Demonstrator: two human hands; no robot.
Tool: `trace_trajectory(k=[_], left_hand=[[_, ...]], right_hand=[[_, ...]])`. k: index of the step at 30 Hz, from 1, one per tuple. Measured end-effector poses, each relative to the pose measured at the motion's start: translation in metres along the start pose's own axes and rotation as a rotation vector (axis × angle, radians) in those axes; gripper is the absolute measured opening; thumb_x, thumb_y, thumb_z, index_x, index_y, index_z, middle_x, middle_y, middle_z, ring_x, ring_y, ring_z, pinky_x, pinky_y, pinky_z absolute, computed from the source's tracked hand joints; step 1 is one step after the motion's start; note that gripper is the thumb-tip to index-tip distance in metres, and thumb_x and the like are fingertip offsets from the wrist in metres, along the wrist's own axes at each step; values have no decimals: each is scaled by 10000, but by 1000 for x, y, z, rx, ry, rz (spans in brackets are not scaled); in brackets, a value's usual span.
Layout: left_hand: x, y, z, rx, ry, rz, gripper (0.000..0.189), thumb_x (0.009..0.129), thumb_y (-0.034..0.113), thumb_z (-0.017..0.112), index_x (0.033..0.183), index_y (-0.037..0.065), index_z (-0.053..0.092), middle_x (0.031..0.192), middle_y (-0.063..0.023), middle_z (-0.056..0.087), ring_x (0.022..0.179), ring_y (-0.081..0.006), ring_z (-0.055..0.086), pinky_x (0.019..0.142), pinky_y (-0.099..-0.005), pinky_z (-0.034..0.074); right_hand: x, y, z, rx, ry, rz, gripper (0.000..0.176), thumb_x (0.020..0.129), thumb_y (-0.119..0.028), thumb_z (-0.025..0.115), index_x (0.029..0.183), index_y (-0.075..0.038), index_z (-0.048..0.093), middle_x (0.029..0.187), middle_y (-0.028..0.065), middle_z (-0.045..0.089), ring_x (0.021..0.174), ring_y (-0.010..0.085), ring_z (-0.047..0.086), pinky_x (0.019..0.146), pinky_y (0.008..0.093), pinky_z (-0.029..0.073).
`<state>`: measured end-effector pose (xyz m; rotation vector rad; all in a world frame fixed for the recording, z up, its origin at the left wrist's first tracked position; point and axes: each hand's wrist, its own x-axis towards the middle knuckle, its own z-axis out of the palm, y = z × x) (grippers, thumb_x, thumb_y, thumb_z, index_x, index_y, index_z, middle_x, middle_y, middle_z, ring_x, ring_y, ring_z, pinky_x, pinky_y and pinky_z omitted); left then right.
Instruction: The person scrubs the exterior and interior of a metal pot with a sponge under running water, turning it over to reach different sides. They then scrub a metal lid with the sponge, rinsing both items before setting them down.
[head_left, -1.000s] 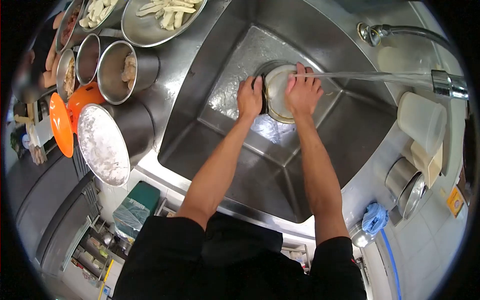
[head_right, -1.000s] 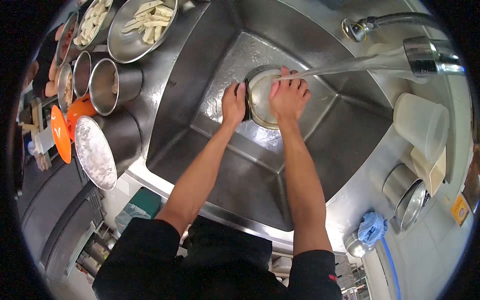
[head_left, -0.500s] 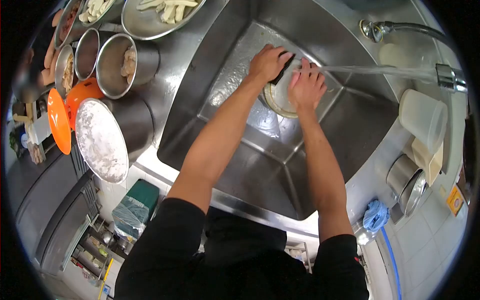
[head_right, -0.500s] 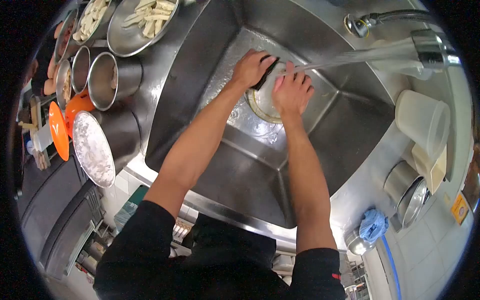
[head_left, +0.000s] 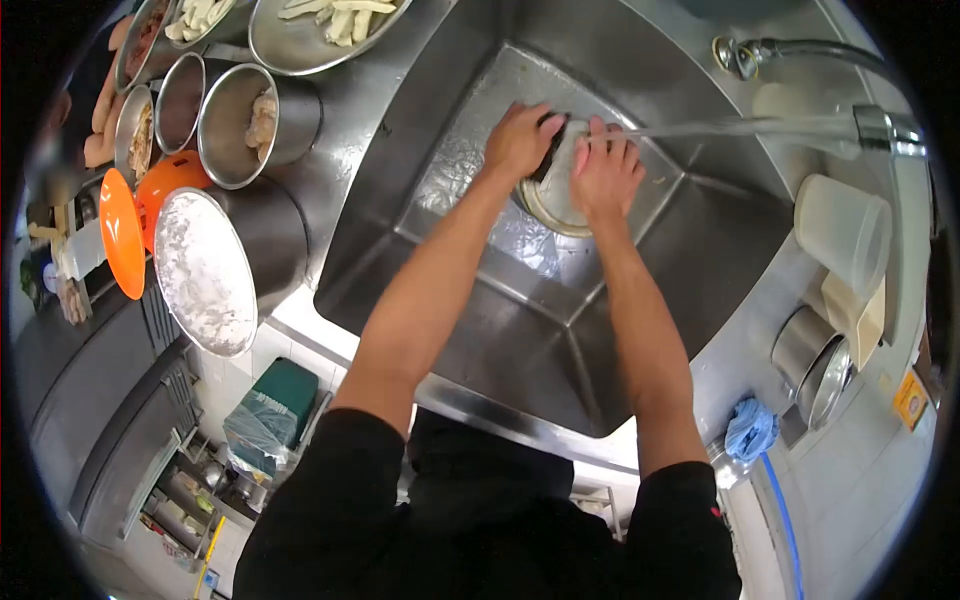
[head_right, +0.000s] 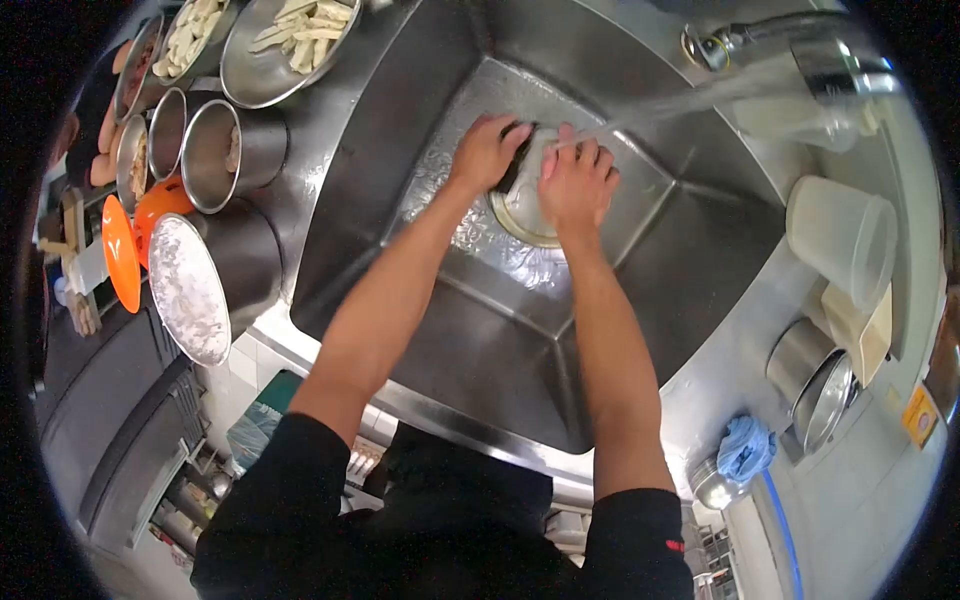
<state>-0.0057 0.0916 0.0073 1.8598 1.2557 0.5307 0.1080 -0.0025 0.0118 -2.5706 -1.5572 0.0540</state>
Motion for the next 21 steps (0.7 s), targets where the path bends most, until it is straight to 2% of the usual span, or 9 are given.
trace_trajectory(k=[2, 4, 6, 10, 12, 15, 17, 19, 21], left_hand=[[12, 9, 2, 9, -112, 27, 273, 887, 278, 582, 926, 10, 623, 905, -218, 595, 861, -405, 548, 774, -446, 438], [-26, 0, 6, -122, 104, 56, 271, 894, 270, 575, 910, 2, 619, 884, -230, 590, 858, -407, 547, 784, -441, 434], [-97, -11, 2, -98, 210, -182, 274, 905, 255, 569, 978, -3, 626, 938, -223, 588, 907, -397, 557, 803, -446, 449], [-35, -33, 6, -118, 117, 27, 264, 916, 242, 558, 948, -13, 623, 887, -245, 583, 850, -410, 534, 784, -425, 439], [-41, -23, 11, -176, 147, 23, 258, 915, 237, 562, 962, -10, 618, 907, -249, 576, 867, -407, 536, 799, -424, 436], [-93, -3, 23, -176, 297, -136, 225, 901, 234, 583, 987, 30, 623, 949, -235, 558, 920, -397, 538, 806, -434, 445], [-85, 0, 20, -148, 313, -180, 224, 901, 242, 579, 984, 40, 626, 951, -236, 557, 923, -399, 539, 800, -442, 450], [-31, -3, 12, -2, 129, -2, 238, 899, 262, 573, 991, 49, 630, 971, -240, 551, 926, -411, 548, 792, -463, 460], [-11, 13, 12, 29, 48, 4, 243, 897, 256, 575, 969, 30, 626, 960, -251, 551, 905, -412, 538, 795, -450, 450]], right_hand=[[2, 1, -1, -6, -20, 7, 425, 903, -350, 499, 1305, -221, 453, 1224, 96, 501, 1128, 325, 457, 905, 517, 359], [1, 3, -4, -10, -46, 14, 423, 906, -351, 492, 1306, -220, 453, 1232, 95, 495, 1136, 322, 452, 911, 515, 355], [-3, 3, -5, 43, -11, -46, 421, 910, -346, 479, 1307, -208, 457, 1250, 97, 481, 1145, 317, 442, 922, 513, 349], [0, 6, 0, -10, -24, 28, 428, 915, -327, 467, 1322, -196, 449, 1291, 94, 462, 1161, 313, 430, 939, 510, 338], [5, 9, 3, 3, 33, 80, 447, 908, -313, 454, 1343, -216, 440, 1287, 91, 488, 1140, 341, 454, 913, 520, 369], [4, 9, 2, -19, -1, 83, 461, 905, -310, 455, 1355, -211, 429, 1287, 93, 487, 1149, 344, 446, 918, 519, 365], [1, 9, 2, -9, -9, 87, 462, 907, -312, 452, 1357, -209, 425, 1288, 95, 487, 1153, 343, 444, 921, 521, 361], [7, 7, 1, 5, -1, 95, 464, 909, -314, 450, 1359, -208, 421, 1288, 97, 488, 1157, 341, 443, 924, 523, 357], [4, 11, 1, 21, 3, 78, 424, 917, -319, 459, 1323, -195, 464, 1307, 66, 476, 1148, 308, 448, 933, 512, 345]])
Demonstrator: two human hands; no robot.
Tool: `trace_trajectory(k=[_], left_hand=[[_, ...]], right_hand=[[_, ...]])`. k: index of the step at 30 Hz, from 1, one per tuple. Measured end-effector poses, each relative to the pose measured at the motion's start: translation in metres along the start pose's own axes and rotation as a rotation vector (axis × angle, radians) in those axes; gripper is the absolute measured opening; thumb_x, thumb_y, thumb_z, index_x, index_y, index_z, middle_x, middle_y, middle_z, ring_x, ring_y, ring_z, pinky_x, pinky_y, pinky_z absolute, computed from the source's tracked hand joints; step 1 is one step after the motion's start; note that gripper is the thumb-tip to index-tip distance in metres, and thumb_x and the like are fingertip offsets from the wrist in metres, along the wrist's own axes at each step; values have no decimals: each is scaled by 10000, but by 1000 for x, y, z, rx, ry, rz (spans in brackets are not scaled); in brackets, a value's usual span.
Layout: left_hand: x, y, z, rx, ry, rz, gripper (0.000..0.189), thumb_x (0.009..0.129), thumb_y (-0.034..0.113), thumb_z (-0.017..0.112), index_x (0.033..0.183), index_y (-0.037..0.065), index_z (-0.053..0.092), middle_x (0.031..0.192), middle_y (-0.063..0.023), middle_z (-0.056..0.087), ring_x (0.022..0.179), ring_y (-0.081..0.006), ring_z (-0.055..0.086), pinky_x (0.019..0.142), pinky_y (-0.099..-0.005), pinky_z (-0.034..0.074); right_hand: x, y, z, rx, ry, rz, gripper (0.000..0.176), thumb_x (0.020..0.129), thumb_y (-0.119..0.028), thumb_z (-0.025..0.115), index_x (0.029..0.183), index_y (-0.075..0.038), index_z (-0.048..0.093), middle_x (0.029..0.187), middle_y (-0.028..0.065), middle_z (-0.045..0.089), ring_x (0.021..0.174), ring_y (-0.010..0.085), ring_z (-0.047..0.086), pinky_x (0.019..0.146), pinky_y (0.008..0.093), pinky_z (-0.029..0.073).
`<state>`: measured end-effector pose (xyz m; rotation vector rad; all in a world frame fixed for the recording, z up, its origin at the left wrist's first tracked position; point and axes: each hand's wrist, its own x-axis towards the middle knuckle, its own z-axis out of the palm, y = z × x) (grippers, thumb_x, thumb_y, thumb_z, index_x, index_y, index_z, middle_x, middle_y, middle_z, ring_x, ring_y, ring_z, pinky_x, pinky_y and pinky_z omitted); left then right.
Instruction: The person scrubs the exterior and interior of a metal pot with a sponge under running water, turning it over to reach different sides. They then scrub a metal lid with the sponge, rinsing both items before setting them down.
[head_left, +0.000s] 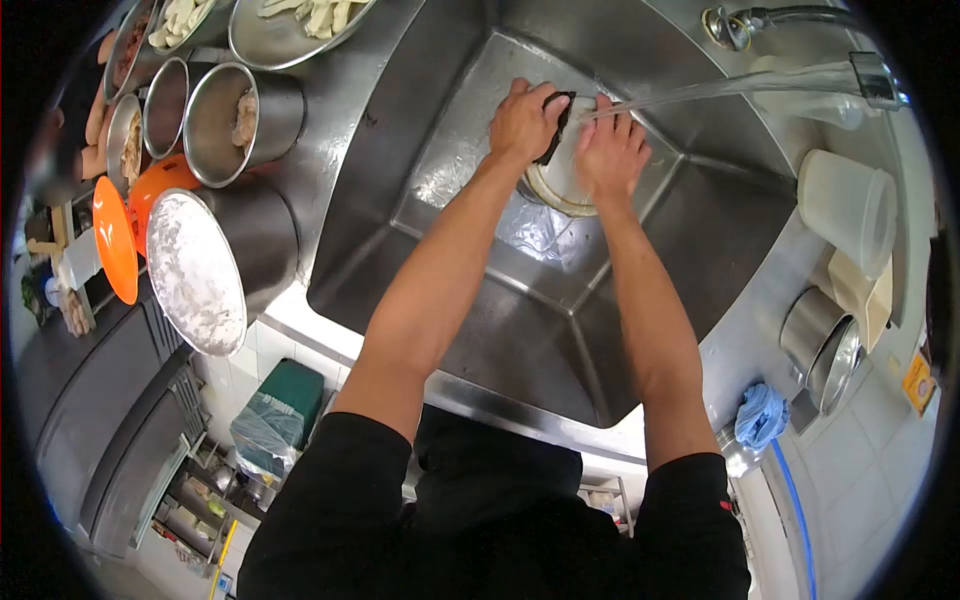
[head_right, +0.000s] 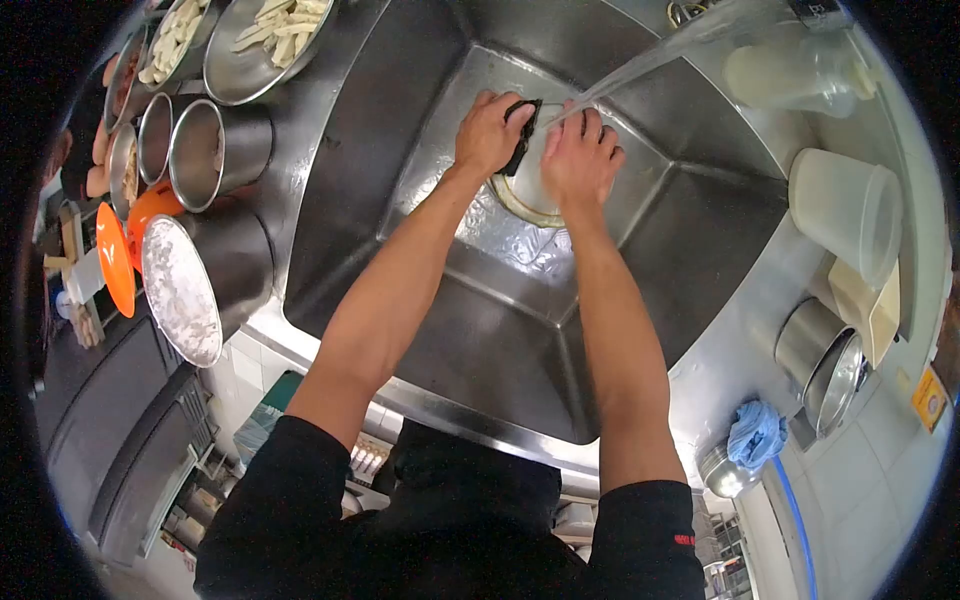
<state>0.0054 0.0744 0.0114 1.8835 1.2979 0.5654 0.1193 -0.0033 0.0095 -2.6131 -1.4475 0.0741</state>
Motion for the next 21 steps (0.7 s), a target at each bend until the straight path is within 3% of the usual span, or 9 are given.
trace_trajectory(k=[1, 4, 6, 9, 11, 13, 17, 20, 21], left_hand=[[6, 8, -1, 26, -61, 16, 249, 894, 250, 578, 948, 11, 623, 950, -261, 551, 884, -414, 527, 798, -437, 439], [-53, -3, 0, -37, 195, -94, 242, 892, 248, 587, 967, 21, 629, 950, -263, 529, 890, -434, 523, 785, -460, 440], [-91, -5, -6, -112, 205, -214, 250, 883, 249, 602, 956, 11, 627, 939, -265, 529, 882, -436, 529, 765, -470, 436], [-57, -5, -5, -24, 159, -172, 267, 887, 265, 595, 944, 7, 630, 923, -264, 535, 867, -431, 537, 764, -464, 440], [-5, 2, 3, -42, 55, 16, 265, 894, 292, 573, 933, 38, 637, 942, -229, 561, 879, -431, 540, 783, -448, 453], [5, 10, 8, 84, -4, 63, 218, 889, 257, 584, 966, 65, 652, 944, -210, 566, 892, -419, 550, 798, -445, 457], [-60, -10, -5, -25, 188, -141, 206, 874, 187, 607, 1047, 93, 664, 982, -208, 572, 929, -388, 568, 806, -455, 458], [-54, -12, -17, 27, 114, -175, 199, 871, 214, 601, 1024, 105, 667, 977, -188, 577, 931, -380, 569, 799, -456, 462], [-27, -8, -13, 49, -21, -55, 202, 873, 240, 590, 1019, 123, 667, 982, -179, 575, 938, -375, 569, 800, -460, 464]], right_hand=[[-1, 3, 0, -1, -1, -7, 424, 917, -319, 459, 1323, -195, 464, 1307, 66, 476, 1148, 308, 448, 933, 512, 345], [1, 6, -2, 3, 28, -67, 420, 914, -325, 466, 1312, -191, 471, 1286, 61, 490, 1129, 307, 461, 921, 509, 353], [-1, 3, -3, 13, 20, -76, 414, 916, -329, 463, 1304, -185, 473, 1283, 61, 490, 1120, 307, 465, 918, 501, 356], [0, 4, -2, 17, 56, -56, 414, 914, -327, 471, 1303, -184, 475, 1279, 61, 495, 1116, 309, 470, 916, 498, 357], [7, 4, -3, 14, 39, -43, 415, 912, -317, 477, 1305, -184, 474, 1281, 63, 496, 1116, 310, 471, 917, 495, 358], [-2, 10, -4, -3, 14, -38, 416, 909, -307, 484, 1306, -184, 474, 1283, 66, 497, 1116, 311, 472, 917, 492, 359], [-7, 2, -4, 126, 15, -128, 433, 903, -259, 493, 1317, -138, 458, 1244, 87, 538, 1112, 307, 480, 937, 481, 353], [-13, -3, -1, 199, -23, -167, 457, 900, -264, 491, 1330, -117, 438, 1195, 100, 570, 1103, 304, 492, 947, 471, 348], [-11, -2, 0, 228, 14, -182, 465, 890, -226, 505, 1331, -103, 425, 1169, 121, 579, 1107, 315, 494, 946, 463, 355]])
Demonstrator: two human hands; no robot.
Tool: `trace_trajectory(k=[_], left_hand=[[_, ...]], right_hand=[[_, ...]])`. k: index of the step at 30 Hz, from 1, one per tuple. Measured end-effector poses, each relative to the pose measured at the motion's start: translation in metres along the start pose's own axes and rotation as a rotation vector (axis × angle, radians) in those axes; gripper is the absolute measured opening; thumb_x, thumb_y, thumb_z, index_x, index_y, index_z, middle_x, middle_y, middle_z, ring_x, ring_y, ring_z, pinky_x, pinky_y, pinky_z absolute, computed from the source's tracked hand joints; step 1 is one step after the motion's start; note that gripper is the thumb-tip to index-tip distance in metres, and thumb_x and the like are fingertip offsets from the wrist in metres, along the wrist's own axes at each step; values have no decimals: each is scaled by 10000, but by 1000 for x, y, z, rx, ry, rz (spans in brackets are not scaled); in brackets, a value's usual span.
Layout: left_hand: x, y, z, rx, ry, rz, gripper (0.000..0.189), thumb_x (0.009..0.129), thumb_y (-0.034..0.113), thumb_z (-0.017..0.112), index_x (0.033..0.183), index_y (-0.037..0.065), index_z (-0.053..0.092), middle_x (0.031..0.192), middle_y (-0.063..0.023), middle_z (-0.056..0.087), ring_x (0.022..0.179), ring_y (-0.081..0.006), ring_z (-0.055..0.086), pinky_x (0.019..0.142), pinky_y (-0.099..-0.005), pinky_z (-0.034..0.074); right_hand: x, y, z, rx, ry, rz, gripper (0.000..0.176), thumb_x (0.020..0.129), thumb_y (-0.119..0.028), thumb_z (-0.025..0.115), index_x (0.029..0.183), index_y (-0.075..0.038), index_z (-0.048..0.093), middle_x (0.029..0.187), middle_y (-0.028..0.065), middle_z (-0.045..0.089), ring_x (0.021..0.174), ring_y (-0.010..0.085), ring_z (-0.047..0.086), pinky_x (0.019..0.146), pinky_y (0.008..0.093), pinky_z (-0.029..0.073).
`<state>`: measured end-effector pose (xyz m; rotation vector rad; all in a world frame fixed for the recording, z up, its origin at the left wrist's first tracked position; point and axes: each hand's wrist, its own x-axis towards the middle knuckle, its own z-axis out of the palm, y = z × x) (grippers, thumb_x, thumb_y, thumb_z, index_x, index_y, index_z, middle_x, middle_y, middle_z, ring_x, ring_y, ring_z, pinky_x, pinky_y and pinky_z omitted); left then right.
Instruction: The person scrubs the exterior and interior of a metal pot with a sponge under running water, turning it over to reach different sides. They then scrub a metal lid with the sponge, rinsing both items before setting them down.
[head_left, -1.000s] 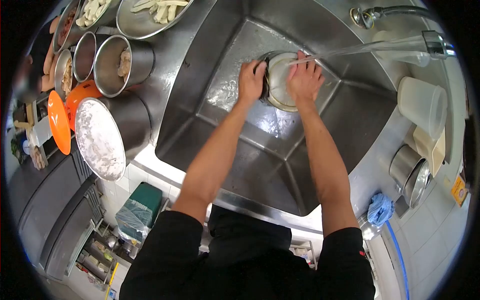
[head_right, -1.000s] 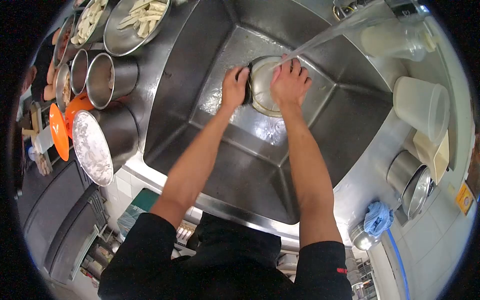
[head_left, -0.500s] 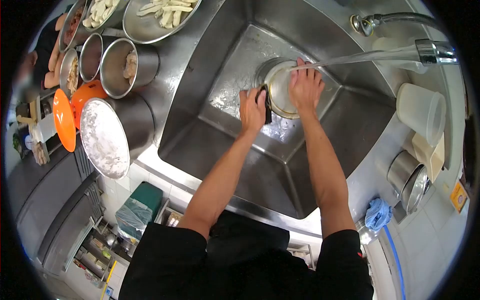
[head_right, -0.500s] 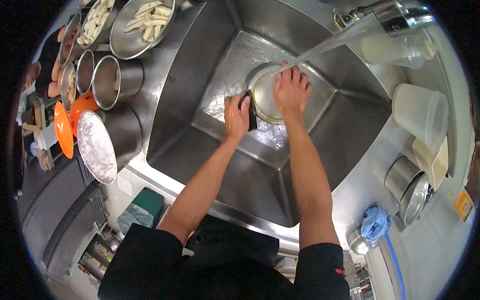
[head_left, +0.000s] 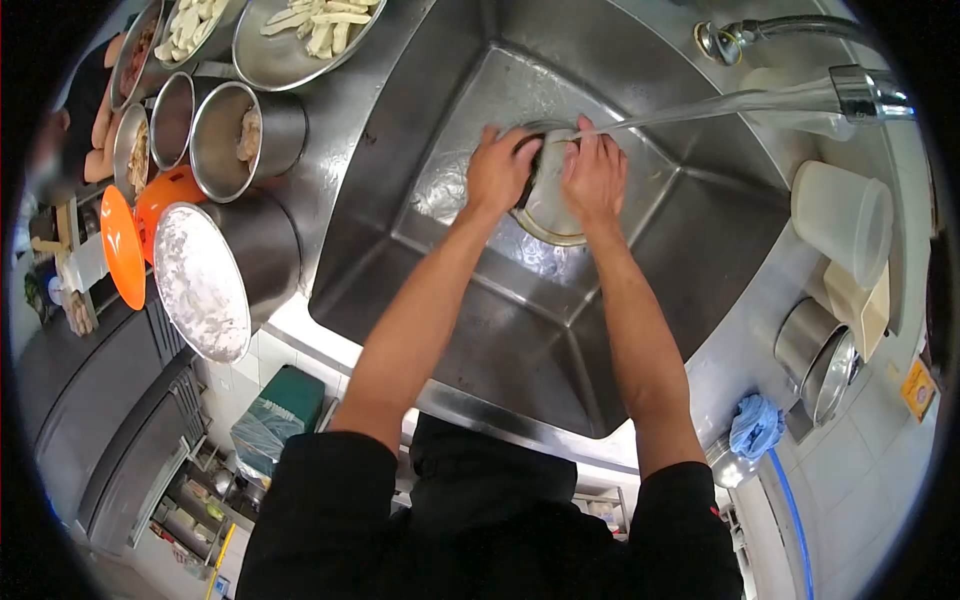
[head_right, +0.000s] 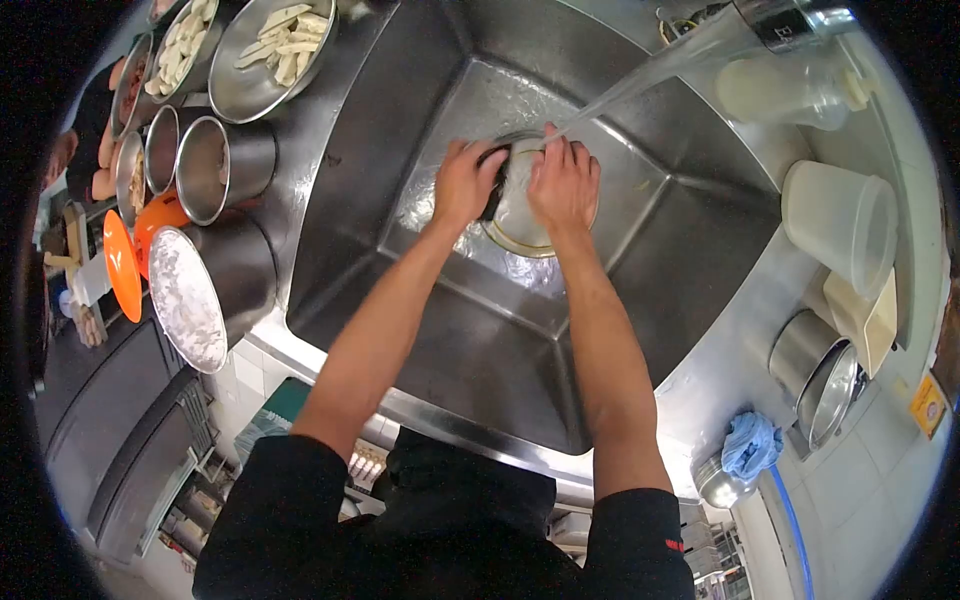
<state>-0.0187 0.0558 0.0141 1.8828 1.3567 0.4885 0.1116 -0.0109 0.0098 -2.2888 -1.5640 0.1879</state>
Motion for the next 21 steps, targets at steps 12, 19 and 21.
trace_trajectory(k=[12, 19, 21], left_hand=[[-5, -16, -9, 49, 44, 238, 235, 860, 347, 609, 1018, 183, 664, 1016, -177, 565, 928, -386, 595, 791, -466, 494], [50, 28, 2, 161, -269, 395, 225, 858, 327, 628, 1018, 171, 655, 974, -184, 581, 916, -397, 587, 745, -470, 490], [49, 43, 7, 265, -308, 420, 220, 859, 332, 626, 999, 164, 646, 985, -194, 572, 925, -394, 581, 772, -462, 483]], right_hand=[[4, 3, -6, 162, 194, 209, 562, 794, -4, 538, 1322, -58, 353, 1284, 227, 420, 1092, 425, 494, 922, 489, 406], [2, 1, -3, 217, 207, 191, 563, 794, 6, 532, 1322, -82, 360, 1274, 231, 414, 1072, 430, 501, 903, 501, 420], [4, 5, -5, 239, 213, 204, 550, 799, -3, 528, 1318, -81, 365, 1270, 228, 418, 1064, 423, 509, 893, 499, 425]])
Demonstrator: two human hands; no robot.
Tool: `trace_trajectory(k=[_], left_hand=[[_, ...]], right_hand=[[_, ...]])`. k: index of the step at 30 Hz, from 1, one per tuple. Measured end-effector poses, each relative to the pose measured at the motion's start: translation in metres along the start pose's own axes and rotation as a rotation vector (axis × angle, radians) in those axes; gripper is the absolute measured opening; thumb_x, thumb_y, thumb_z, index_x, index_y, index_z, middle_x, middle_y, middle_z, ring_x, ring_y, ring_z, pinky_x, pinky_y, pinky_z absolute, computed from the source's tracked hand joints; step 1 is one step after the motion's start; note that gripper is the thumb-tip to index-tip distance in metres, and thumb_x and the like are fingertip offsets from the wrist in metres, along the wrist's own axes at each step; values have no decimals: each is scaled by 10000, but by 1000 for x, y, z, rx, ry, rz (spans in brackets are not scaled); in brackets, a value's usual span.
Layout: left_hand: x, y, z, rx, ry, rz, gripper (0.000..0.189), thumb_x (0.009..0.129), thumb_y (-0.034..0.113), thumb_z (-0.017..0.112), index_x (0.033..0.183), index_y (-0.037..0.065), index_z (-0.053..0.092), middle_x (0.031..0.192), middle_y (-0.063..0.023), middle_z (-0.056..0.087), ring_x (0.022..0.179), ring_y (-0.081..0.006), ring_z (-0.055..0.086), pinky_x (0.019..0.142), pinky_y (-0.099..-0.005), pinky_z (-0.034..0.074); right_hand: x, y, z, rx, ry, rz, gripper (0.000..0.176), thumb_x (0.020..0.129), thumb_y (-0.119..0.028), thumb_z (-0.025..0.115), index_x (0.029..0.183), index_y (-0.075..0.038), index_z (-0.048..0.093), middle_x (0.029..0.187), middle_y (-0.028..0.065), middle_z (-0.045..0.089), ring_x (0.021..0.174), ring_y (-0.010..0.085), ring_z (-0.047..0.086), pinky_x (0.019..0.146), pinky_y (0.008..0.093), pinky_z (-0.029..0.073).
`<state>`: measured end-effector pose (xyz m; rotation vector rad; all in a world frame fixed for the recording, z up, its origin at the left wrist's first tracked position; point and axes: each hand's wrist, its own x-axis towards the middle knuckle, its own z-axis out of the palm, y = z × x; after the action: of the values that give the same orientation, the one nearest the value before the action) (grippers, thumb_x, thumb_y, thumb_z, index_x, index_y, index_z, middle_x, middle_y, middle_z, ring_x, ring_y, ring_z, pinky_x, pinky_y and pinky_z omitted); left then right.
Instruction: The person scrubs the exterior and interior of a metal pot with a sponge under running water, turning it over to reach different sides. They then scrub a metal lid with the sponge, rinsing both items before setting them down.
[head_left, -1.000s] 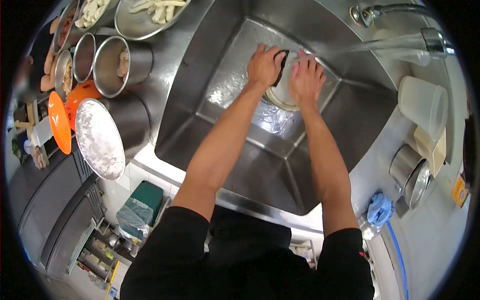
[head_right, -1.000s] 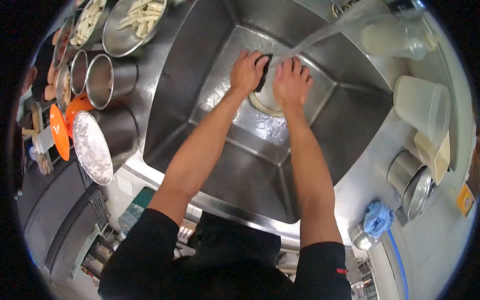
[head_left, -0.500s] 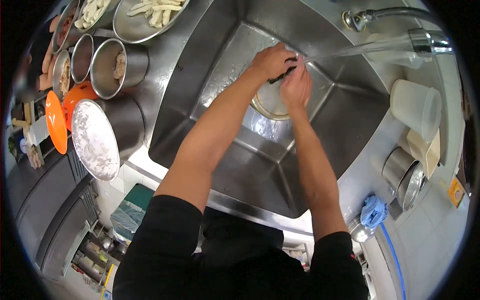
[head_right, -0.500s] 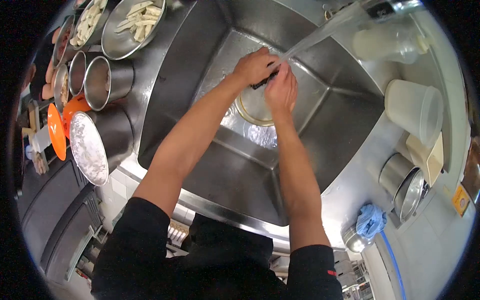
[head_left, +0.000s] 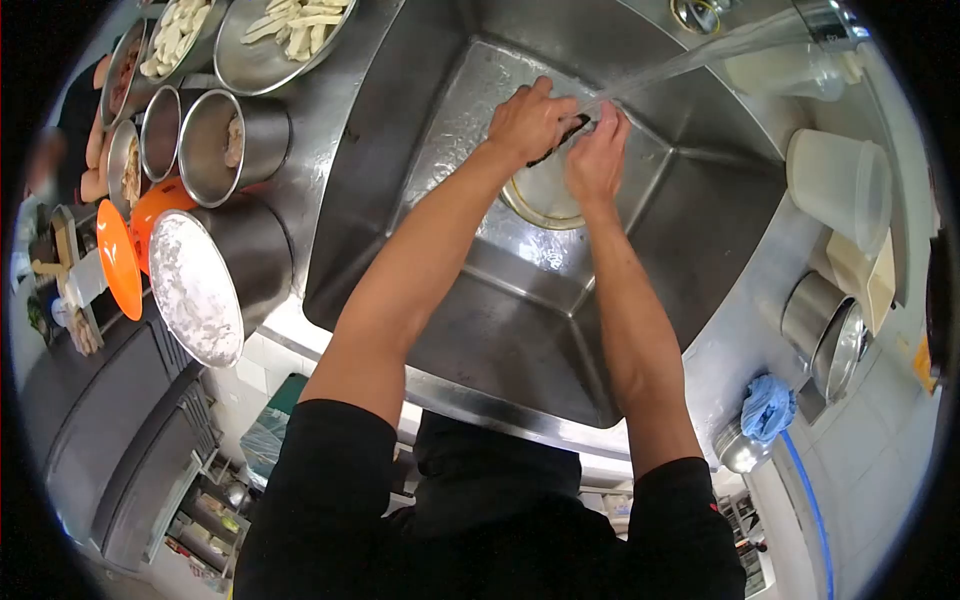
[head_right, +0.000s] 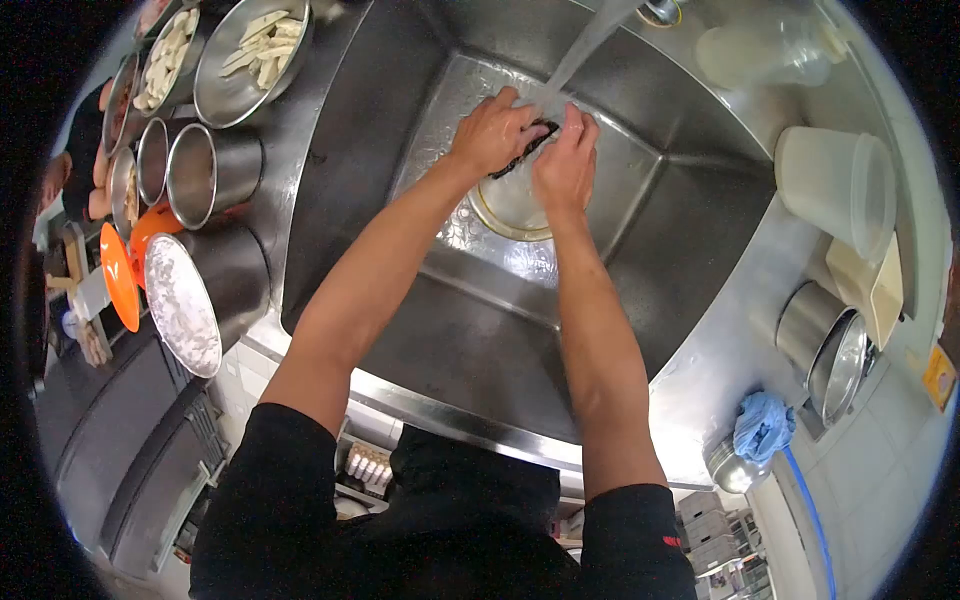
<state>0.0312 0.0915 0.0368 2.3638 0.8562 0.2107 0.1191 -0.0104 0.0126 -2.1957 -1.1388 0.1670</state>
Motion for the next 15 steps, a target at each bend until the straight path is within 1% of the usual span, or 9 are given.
trace_trajectory(k=[1, 3, 5, 8, 10, 11, 13, 14, 15], left_hand=[[-11, -2, 1, -3, 11, -10, 220, 859, 332, 626, 999, 164, 646, 985, -194, 572, 925, -394, 581, 772, -462, 483], [-51, -11, 2, -155, 225, -233, 222, 860, 301, 629, 987, 119, 629, 960, -209, 570, 896, -399, 571, 774, -461, 465], [-92, -21, 4, -209, 280, -371, 246, 869, 263, 629, 974, 42, 599, 940, -220, 572, 842, -402, 559, 756, -457, 450], [-150, 2, 49, -323, 483, -633, 267, 898, 275, 597, 1007, 31, 587, 945, -224, 551, 895, -399, 545, 794, -455, 434], [-143, 21, 62, -451, 620, -762, 266, 912, 266, 578, 1016, 22, 565, 918, -228, 552, 934, -393, 529, 822, -441, 419], [-134, 23, 65, -473, 659, -790, 271, 913, 267, 575, 1018, 17, 562, 917, -233, 548, 946, -395, 520, 828, -440, 415], [-114, 13, 56, -350, 617, -666, 290, 904, 299, 580, 1003, 27, 576, 921, -230, 554, 913, -410, 532, 800, -459, 430], [-97, 0, 46, -311, 540, -562, 294, 892, 324, 590, 986, 45, 589, 925, -223, 558, 894, -413, 541, 776, -469, 439], [-80, -13, 35, -273, 462, -460, 298, 880, 349, 599, 969, 64, 603, 929, -215, 563, 875, -416, 549, 751, -479, 448]], right_hand=[[1, 1, -1, 26, -1, 22, 538, 803, -13, 524, 1314, -81, 370, 1267, 226, 423, 1056, 416, 518, 882, 496, 431], [0, -2, 3, -28, -49, 19, 500, 824, -54, 522, 1305, -80, 388, 1263, 213, 440, 1051, 403, 527, 881, 491, 430], [0, -7, 5, -78, -89, 37, 465, 845, -95, 521, 1296, -80, 406, 1259, 201, 457, 1045, 390, 536, 880, 485, 428], [4, -19, 2, -188, -166, 6, 406, 893, -207, 500, 1275, -80, 445, 1244, 165, 501, 1049, 349, 550, 885, 466, 422], [6, -22, -2, -315, -425, 44, 408, 918, -289, 490, 1259, -68, 466, 1238, 144, 526, 1077, 318, 541, 906, 473, 394], [4, -23, -2, -316, -425, 38, 408, 918, -289, 490, 1259, -68, 466, 1238, 144, 526, 1077, 318, 541, 906, 473, 394], [-2, -20, 2, -324, -272, 199, 434, 918, -331, 497, 1272, -83, 453, 1268, 151, 503, 1129, 326, 501, 916, 497, 370], [-7, -19, 3, -329, -265, 196, 434, 918, -331, 497, 1272, -83, 453, 1268, 151, 503, 1129, 326, 501, 916, 497, 370], [-15, -22, 2, -337, -180, 352, 451, 913, -337, 504, 1289, -95, 441, 1296, 159, 477, 1161, 342, 468, 932, 512, 354]])
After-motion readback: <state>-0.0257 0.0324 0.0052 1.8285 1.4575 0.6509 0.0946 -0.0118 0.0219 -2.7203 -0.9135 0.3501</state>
